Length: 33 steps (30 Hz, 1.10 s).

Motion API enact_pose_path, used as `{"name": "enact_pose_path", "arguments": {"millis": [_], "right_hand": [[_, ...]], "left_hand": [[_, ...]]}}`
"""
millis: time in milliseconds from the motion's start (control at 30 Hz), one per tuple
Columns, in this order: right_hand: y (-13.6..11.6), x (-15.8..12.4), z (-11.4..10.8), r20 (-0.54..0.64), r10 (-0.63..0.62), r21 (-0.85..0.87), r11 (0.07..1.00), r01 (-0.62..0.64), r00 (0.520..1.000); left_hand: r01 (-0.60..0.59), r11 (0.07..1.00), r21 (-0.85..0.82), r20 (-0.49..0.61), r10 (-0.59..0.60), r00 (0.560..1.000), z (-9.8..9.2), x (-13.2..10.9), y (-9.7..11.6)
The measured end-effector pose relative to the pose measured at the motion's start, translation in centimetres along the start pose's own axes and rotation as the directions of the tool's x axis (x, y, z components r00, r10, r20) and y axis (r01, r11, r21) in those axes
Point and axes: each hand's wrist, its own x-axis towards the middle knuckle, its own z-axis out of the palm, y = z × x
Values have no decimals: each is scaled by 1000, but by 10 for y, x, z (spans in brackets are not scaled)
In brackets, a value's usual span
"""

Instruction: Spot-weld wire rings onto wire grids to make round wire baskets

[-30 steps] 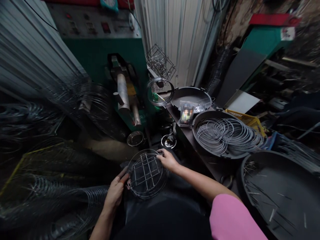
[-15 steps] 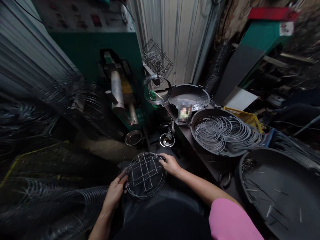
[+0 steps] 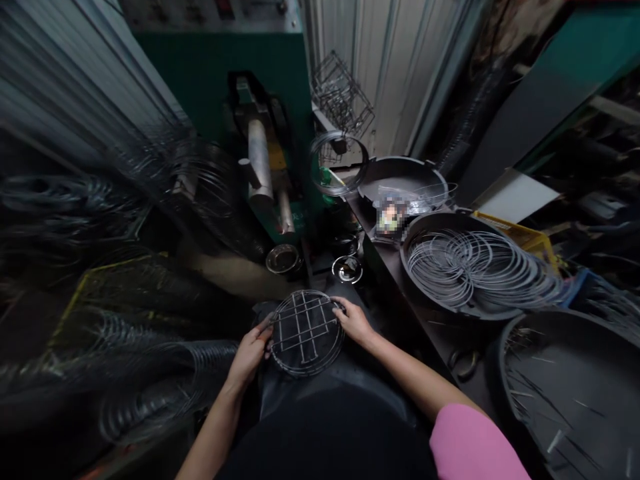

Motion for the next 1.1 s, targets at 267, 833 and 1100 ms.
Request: {"name": "enact_pose_path", "arguments": {"millis": [267,833,1100], "right_hand": [[4,2,0,17,-14,27,1000,14,1000],[11,4,3,11,-32,-1,999,32,999],[11,-4,1,44,51,169,984,-58,998]], "left_hand": [[-21,999,-44,27,22,999,-3,0,-1],[-48,998,50,35,47,998,-7,-2,-5],[-161,962,219,104,141,985,-27,-8,0]]}}
